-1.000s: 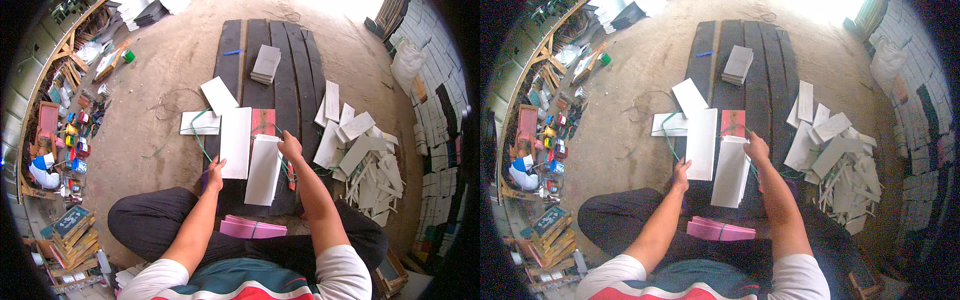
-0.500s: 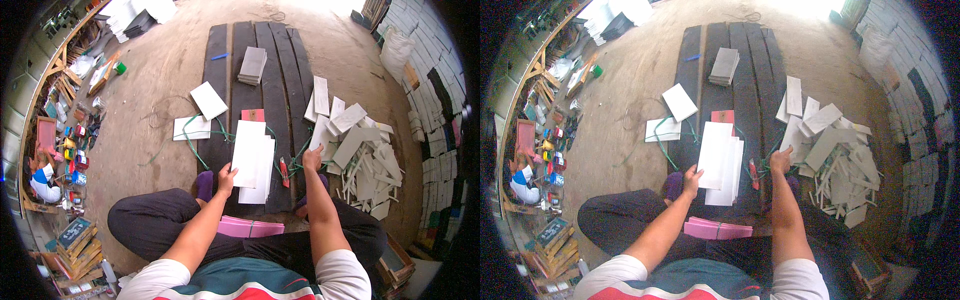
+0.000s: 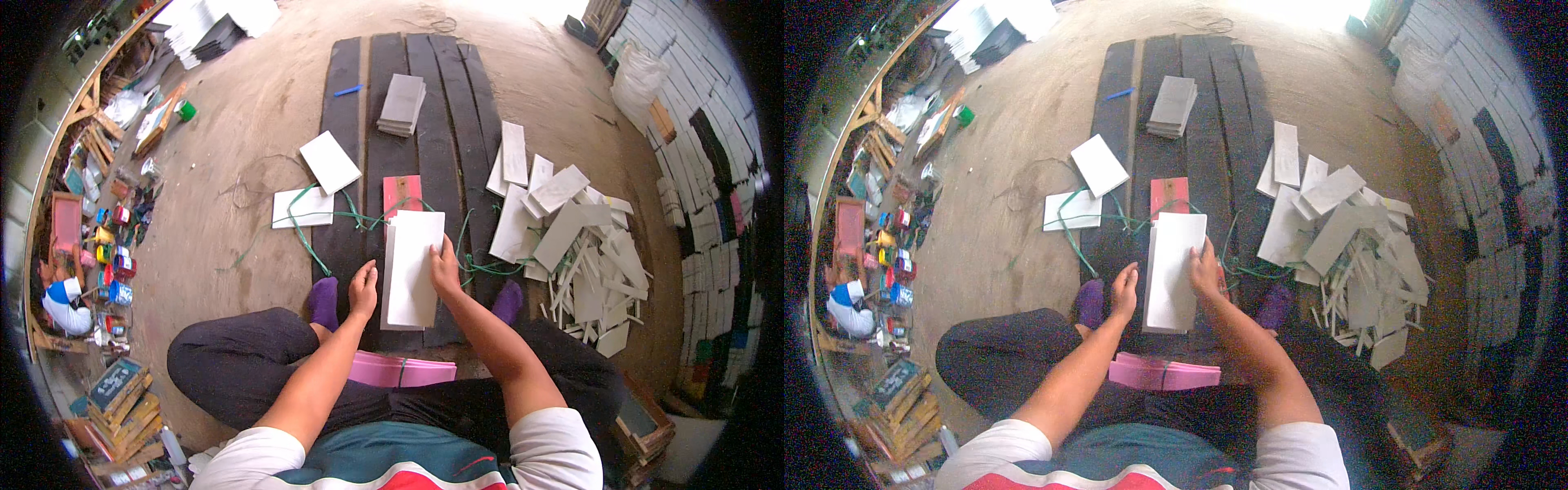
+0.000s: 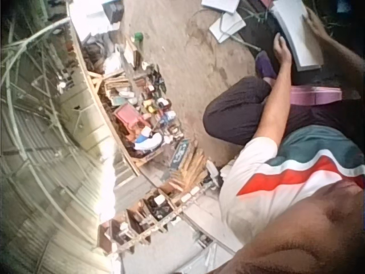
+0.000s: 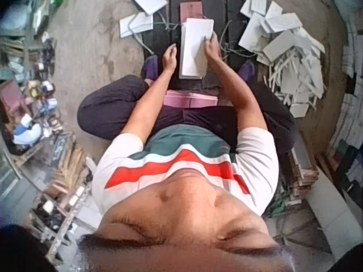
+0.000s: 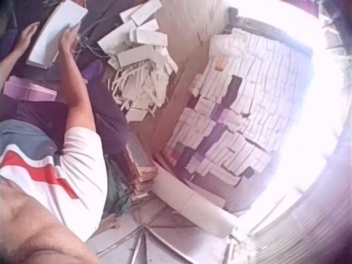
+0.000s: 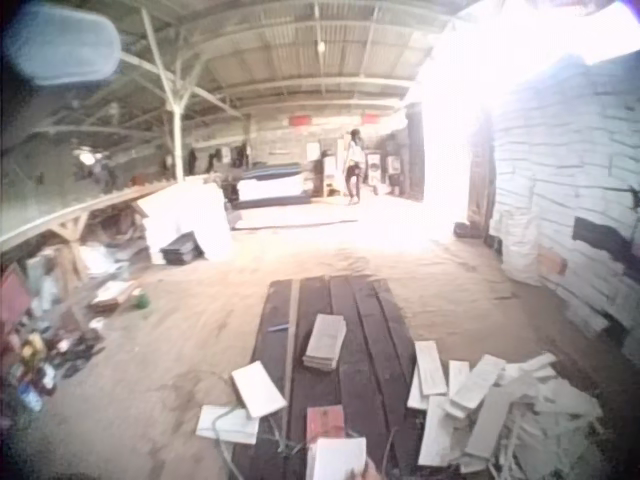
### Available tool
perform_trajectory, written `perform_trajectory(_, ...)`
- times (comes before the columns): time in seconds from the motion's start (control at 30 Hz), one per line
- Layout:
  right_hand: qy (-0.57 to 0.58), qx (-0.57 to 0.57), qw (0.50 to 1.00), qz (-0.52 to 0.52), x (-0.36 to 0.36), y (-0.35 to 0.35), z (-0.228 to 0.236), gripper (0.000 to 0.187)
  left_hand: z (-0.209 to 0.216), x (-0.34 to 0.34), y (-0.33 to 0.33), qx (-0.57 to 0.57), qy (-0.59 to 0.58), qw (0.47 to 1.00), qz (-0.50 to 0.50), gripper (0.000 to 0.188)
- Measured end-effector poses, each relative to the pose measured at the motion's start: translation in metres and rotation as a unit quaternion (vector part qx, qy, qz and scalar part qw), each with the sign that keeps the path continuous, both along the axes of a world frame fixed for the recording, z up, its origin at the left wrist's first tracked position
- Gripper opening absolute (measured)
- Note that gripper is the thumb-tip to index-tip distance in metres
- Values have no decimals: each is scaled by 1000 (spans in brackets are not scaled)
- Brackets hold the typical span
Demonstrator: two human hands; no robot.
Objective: The person sits on the floor and bundles white rectangular boards using green string. They measure and cut the string, tie it around stacks of boards, and arrange the bundles on a wooden platform.
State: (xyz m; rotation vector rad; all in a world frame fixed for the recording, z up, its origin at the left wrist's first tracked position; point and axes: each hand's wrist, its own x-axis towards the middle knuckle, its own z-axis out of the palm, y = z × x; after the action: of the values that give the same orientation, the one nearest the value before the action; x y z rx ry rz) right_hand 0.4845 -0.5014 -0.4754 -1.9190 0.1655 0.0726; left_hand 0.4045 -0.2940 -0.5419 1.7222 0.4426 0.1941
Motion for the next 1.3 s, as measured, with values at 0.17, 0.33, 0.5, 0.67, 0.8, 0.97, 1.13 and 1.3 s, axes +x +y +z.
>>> perform_trajectory(0.17, 71, -142, 987, 9, -38, -6, -3, 51, -11, -9, -10, -14, 24, 998, -61, 46)
perform_trajectory(0.33, -11, -159, 987, -4, -44, 2, -22, 54, -20, -14, -26, -105, 55, 987, -110, 58)
perform_trajectory(0.5, -37, -184, 982, -37, -43, 13, -39, 57, -2, -16, -33, -158, 68, 978, -118, 61)
perform_trajectory(0.67, -60, -139, 987, -59, -46, 15, -45, 53, 6, -16, -32, -196, 72, 971, -119, 59)
perform_trajectory(0.8, -66, -144, 986, -46, -52, 8, -53, 47, 10, -16, -33, -161, 60, 977, -129, 58)
perform_trajectory(0.97, -95, -123, 986, -58, -54, 14, -55, 42, -11, -17, -33, -139, 52, 982, -118, 57)
perform_trajectory(1.13, -71, -132, 987, -61, -46, 10, -58, 42, -4, -10, -37, -149, 44, 980, -123, 56)
perform_trajectory(1.3, -49, -109, 990, -72, -36, 15, -42, 41, 6, 6, -34, -98, 64, 985, -127, 54)
